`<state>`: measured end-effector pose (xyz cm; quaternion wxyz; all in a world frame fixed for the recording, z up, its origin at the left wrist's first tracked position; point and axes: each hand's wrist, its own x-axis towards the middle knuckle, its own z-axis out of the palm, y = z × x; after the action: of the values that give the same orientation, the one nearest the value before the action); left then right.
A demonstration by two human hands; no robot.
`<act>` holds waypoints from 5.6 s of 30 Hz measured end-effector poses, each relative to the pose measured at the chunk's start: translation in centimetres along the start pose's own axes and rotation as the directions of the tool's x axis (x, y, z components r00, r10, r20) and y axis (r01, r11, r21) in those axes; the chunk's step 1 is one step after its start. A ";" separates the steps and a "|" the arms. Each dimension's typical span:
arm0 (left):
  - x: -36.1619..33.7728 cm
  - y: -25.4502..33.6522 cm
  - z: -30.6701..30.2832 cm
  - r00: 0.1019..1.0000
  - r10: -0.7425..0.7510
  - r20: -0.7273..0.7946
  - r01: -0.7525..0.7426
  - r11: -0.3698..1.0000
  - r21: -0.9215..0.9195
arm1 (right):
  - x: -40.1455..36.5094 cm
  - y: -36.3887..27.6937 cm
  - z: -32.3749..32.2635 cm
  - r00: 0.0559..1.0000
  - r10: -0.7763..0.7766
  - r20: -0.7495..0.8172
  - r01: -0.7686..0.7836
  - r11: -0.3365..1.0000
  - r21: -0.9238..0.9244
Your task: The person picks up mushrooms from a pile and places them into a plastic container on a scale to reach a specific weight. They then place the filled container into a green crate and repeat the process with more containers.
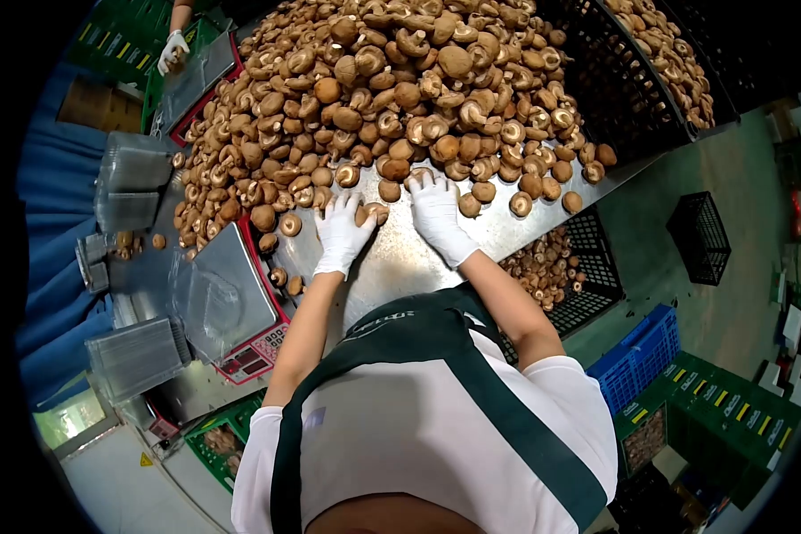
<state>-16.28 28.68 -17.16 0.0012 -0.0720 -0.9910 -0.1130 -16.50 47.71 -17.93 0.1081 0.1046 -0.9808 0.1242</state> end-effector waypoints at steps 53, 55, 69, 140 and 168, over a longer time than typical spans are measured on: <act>3.1 -0.8 1.0 0.994 0.108 -0.019 -0.107 0.993 0.043 | -3.1 1.4 0.5 0.590 -0.038 0.807 -0.697 -0.529 0.485; 2.4 -1.4 1.2 0.987 0.156 -0.036 -0.157 0.988 -0.012 | -3.2 1.7 1.0 0.592 -0.067 0.803 -0.702 -0.533 0.473; -2.9 -4.8 -1.3 0.976 -0.006 -0.218 -0.118 0.828 -0.548 | -4.6 1.0 -0.2 0.562 0.106 0.821 -0.778 -0.271 0.567; -4.8 -8.9 -4.5 0.905 -0.391 0.167 0.408 0.690 -0.597 | 7.6 -9.2 1.7 0.521 -0.583 0.623 -0.440 0.443 0.781; -20.6 -22.4 -19.6 0.838 -0.544 -0.040 0.479 0.770 -0.421 | 7.0 -36.0 -4.2 0.654 -0.700 0.286 0.489 0.680 0.546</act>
<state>0.63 -0.24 -3.44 0.0349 0.2118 -0.9256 -0.3117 -14.05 13.44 -4.32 -0.1246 0.4763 -0.8308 0.2597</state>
